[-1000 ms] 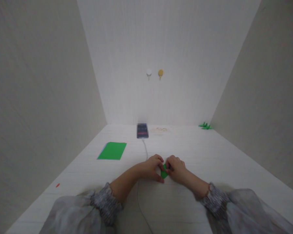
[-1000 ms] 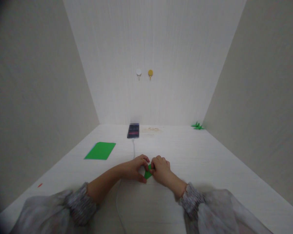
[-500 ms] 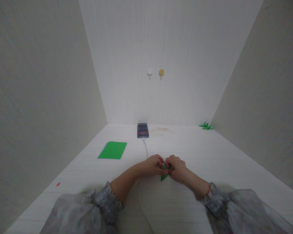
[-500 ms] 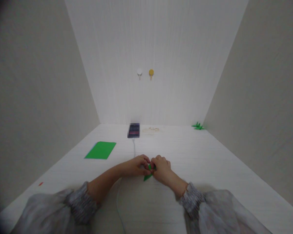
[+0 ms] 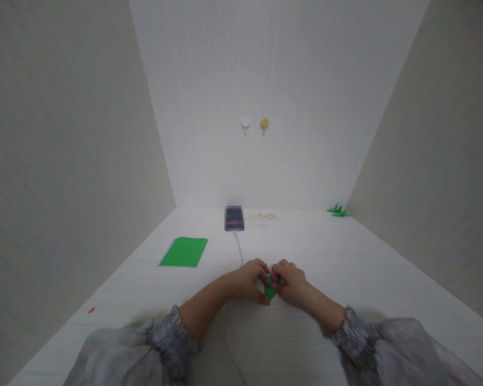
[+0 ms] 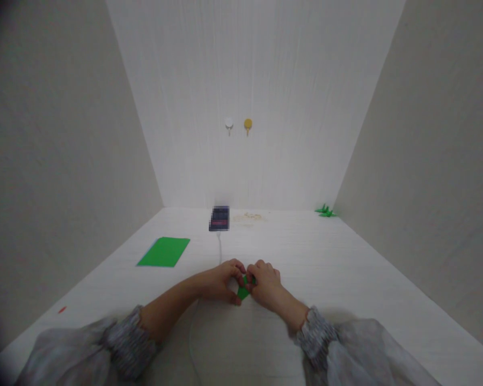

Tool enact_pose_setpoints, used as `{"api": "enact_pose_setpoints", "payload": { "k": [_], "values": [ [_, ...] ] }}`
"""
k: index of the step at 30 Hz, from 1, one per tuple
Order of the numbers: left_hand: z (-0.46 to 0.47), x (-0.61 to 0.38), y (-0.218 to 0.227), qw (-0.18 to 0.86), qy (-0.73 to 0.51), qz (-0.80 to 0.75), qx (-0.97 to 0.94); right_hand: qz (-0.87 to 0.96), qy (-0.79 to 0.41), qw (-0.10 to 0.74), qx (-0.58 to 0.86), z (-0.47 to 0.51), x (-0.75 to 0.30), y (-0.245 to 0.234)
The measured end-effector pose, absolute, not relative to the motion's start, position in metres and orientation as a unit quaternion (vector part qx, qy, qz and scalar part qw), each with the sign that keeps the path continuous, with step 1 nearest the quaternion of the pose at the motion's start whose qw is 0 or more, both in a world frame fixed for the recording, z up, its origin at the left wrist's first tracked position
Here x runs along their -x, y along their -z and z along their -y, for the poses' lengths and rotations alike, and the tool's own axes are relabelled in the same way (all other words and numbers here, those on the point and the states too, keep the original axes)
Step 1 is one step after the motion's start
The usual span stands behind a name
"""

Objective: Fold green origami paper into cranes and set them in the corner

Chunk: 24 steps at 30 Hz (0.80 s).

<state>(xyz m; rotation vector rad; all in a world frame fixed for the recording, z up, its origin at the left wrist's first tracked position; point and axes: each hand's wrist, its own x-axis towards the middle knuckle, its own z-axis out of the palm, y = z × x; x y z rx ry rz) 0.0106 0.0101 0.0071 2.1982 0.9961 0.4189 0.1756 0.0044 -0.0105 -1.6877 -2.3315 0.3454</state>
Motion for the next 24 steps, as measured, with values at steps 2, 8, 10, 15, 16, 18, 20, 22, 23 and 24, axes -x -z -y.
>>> {"api": "enact_pose_setpoints", "payload": {
  "k": [2, 8, 10, 15, 16, 18, 20, 22, 23, 24],
  "values": [
    [-0.01, -0.009, -0.008, 0.344, -0.155, -0.372, -0.848, 0.798, -0.119, 0.118, 0.579, -0.005, -0.176, 0.01],
    [-0.013, -0.007, -0.005, 0.362, -0.147, -0.355, -0.85, 0.791, -0.124, 0.108, 0.59, -0.005, -0.175, 0.011],
    [-0.015, -0.008, -0.004, 0.365, -0.148, -0.358, -0.846, 0.792, -0.122, 0.111, 0.588, -0.005, -0.175, 0.011],
    [-0.013, -0.006, -0.002, 0.368, -0.173, -0.343, -0.847, 0.799, -0.126, 0.132, 0.573, -0.004, -0.178, 0.011],
    [-0.012, -0.005, -0.002, 0.366, -0.179, -0.341, -0.847, 0.8, -0.128, 0.142, 0.568, -0.004, -0.179, 0.01],
    [-0.01, -0.003, 0.0, 0.362, -0.191, -0.35, -0.843, 0.803, -0.135, 0.159, 0.559, -0.005, -0.181, 0.011],
    [-0.009, -0.003, 0.003, 0.373, -0.204, -0.367, -0.827, 0.802, -0.144, 0.173, 0.554, -0.005, -0.182, 0.011],
    [-0.01, -0.004, 0.007, 0.4, -0.227, -0.385, -0.8, 0.798, -0.148, 0.191, 0.552, -0.006, -0.183, 0.013],
    [-0.011, -0.005, 0.009, 0.405, -0.243, -0.4, -0.785, 0.795, -0.148, 0.2, 0.553, -0.006, -0.183, 0.014],
    [-0.012, -0.006, 0.011, 0.404, -0.256, -0.414, -0.775, 0.793, -0.148, 0.207, 0.554, -0.006, -0.183, 0.015]
  ]
}}
